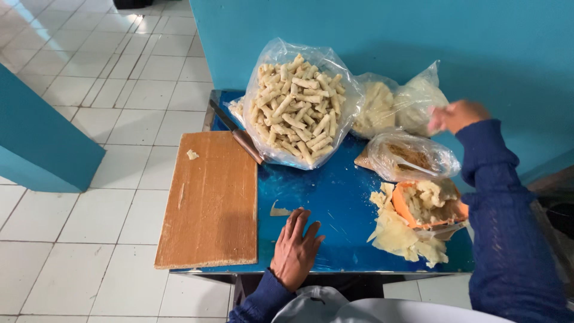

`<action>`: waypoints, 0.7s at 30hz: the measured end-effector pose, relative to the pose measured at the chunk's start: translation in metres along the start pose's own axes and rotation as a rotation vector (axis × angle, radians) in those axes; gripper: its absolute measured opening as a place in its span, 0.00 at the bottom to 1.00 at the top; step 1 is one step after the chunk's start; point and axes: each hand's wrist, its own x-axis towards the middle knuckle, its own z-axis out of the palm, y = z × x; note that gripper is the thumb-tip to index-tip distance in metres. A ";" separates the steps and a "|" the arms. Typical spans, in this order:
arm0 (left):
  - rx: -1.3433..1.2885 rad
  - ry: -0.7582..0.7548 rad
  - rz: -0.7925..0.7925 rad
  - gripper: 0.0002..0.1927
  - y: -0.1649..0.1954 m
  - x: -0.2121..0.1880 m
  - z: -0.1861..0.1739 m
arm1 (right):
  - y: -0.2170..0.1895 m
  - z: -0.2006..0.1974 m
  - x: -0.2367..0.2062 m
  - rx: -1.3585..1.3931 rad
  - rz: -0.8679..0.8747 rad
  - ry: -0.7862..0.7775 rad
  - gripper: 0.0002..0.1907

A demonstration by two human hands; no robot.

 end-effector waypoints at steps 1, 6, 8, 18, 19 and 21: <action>-0.002 -0.009 -0.001 0.16 0.000 0.000 0.000 | -0.002 0.000 -0.003 -0.135 0.099 -0.233 0.24; 0.032 -0.018 0.005 0.17 0.000 -0.001 -0.001 | -0.041 0.041 -0.002 -0.154 -0.592 0.101 0.25; 0.016 -0.010 -0.017 0.18 0.001 -0.002 -0.001 | -0.055 0.054 -0.003 0.158 -0.732 0.241 0.38; 0.000 -0.027 -0.027 0.21 0.002 0.000 -0.001 | -0.070 0.076 0.033 -0.186 -0.338 0.193 0.16; 0.004 -0.030 -0.026 0.21 0.002 0.000 -0.001 | -0.072 0.077 0.036 -0.187 -0.375 0.155 0.20; 0.017 -0.034 -0.025 0.21 0.001 0.001 0.000 | -0.074 0.079 0.041 -0.185 -0.486 0.204 0.23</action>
